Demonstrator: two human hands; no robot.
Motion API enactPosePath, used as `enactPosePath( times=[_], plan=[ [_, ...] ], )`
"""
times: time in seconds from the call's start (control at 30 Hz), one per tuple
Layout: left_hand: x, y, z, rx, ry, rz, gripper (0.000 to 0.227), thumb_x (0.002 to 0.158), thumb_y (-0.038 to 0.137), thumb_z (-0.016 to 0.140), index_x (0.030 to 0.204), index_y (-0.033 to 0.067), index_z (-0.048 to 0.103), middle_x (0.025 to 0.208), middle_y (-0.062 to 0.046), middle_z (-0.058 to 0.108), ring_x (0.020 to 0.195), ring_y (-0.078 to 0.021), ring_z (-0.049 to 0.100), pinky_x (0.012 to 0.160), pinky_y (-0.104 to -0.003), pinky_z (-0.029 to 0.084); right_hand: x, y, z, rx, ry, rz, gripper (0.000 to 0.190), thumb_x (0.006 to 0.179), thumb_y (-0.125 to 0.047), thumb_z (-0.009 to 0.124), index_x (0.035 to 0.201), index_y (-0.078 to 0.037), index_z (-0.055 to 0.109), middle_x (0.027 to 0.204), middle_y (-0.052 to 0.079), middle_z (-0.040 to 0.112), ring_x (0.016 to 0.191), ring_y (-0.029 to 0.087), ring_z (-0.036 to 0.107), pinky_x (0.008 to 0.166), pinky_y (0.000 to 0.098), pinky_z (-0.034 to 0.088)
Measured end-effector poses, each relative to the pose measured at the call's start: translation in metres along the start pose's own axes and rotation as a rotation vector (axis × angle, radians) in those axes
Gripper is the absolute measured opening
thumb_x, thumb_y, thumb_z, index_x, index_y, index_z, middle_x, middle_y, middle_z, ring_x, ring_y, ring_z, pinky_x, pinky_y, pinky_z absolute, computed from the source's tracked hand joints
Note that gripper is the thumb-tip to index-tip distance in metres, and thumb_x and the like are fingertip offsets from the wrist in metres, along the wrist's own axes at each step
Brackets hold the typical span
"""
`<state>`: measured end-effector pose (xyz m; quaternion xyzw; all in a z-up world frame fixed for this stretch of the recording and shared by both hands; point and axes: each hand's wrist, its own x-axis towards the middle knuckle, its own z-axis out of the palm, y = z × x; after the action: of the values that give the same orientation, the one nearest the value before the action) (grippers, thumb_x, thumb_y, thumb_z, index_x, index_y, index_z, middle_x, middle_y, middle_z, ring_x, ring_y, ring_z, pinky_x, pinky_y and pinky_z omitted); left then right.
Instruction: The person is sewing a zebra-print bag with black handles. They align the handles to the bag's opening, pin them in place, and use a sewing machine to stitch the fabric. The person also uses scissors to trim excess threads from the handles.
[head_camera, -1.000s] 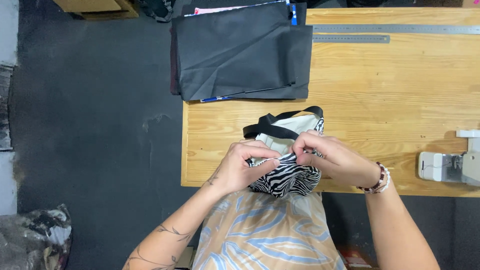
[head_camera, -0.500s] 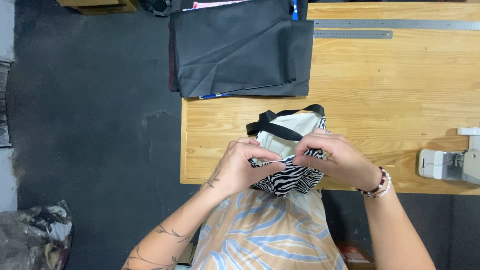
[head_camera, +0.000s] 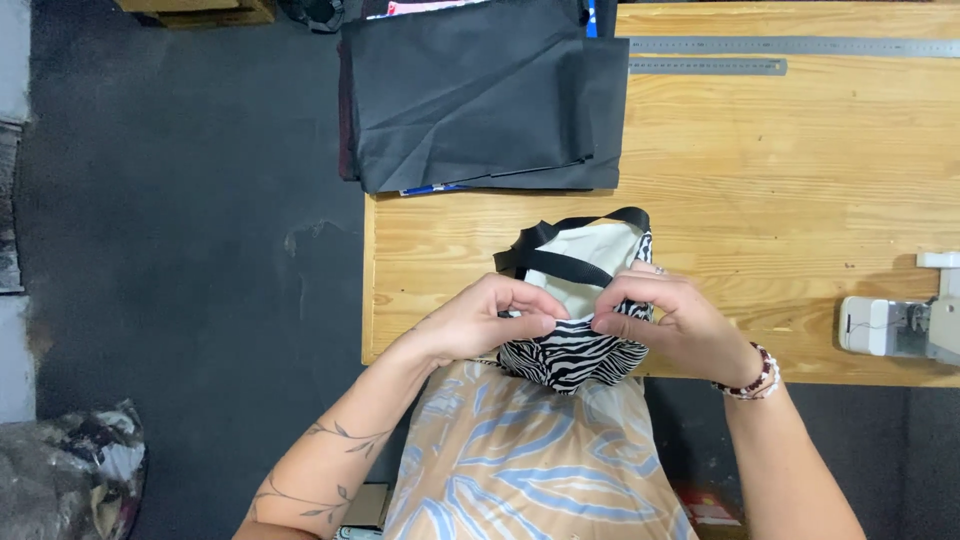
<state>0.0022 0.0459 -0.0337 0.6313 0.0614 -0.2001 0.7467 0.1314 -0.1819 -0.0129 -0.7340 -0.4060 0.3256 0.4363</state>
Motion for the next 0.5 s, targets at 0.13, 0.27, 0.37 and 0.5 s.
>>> enactPosePath(
  times=[0.13,0.27,0.37,0.5],
  plan=[
    [0.0046,-0.0036,-0.0001,-0.017,-0.023,0.024,0.016,0.096,0.018,0.070,0.109,0.0157,0.079,0.091,0.002,0.077,0.097,-0.0077,0.062,0.101,-0.035,0.050,-0.0010,-0.0006,0.0003,0.014,0.005,0.029,0.003,0.089,-0.018,0.077,0.089,-0.015,0.077,0.074,0.000,0.067,0.078,0.016,0.058,0.081,0.0343,0.048],
    [0.0079,-0.0009,0.0012,0.019,-0.053,0.046,0.013,0.095,0.020,0.072,0.106,0.0171,0.080,0.091,0.004,0.078,0.096,-0.0059,0.063,0.100,-0.033,0.050,-0.0023,0.0042,0.0011,0.042,0.004,0.006,0.007,0.086,-0.021,0.082,0.085,-0.015,0.077,0.070,-0.002,0.064,0.075,0.013,0.056,0.080,0.0310,0.046],
    [0.0074,0.0024,0.0037,0.030,-0.076,0.053,0.013,0.095,0.021,0.074,0.105,0.0177,0.081,0.092,0.004,0.079,0.097,-0.0061,0.065,0.101,-0.034,0.050,-0.0039,0.0070,0.0027,0.056,0.002,-0.007,0.012,0.080,-0.023,0.087,0.082,-0.016,0.077,0.068,-0.003,0.065,0.074,0.011,0.057,0.078,0.0300,0.046],
    [0.0068,0.0038,0.0084,0.035,-0.097,0.046,0.015,0.093,0.019,0.076,0.107,0.0190,0.081,0.096,0.003,0.080,0.101,-0.0071,0.067,0.103,-0.035,0.050,-0.0043,0.0016,0.0012,0.056,-0.005,-0.002,0.016,0.073,-0.025,0.093,0.078,-0.017,0.080,0.065,-0.004,0.063,0.071,0.011,0.058,0.078,0.0301,0.045]
  ],
)
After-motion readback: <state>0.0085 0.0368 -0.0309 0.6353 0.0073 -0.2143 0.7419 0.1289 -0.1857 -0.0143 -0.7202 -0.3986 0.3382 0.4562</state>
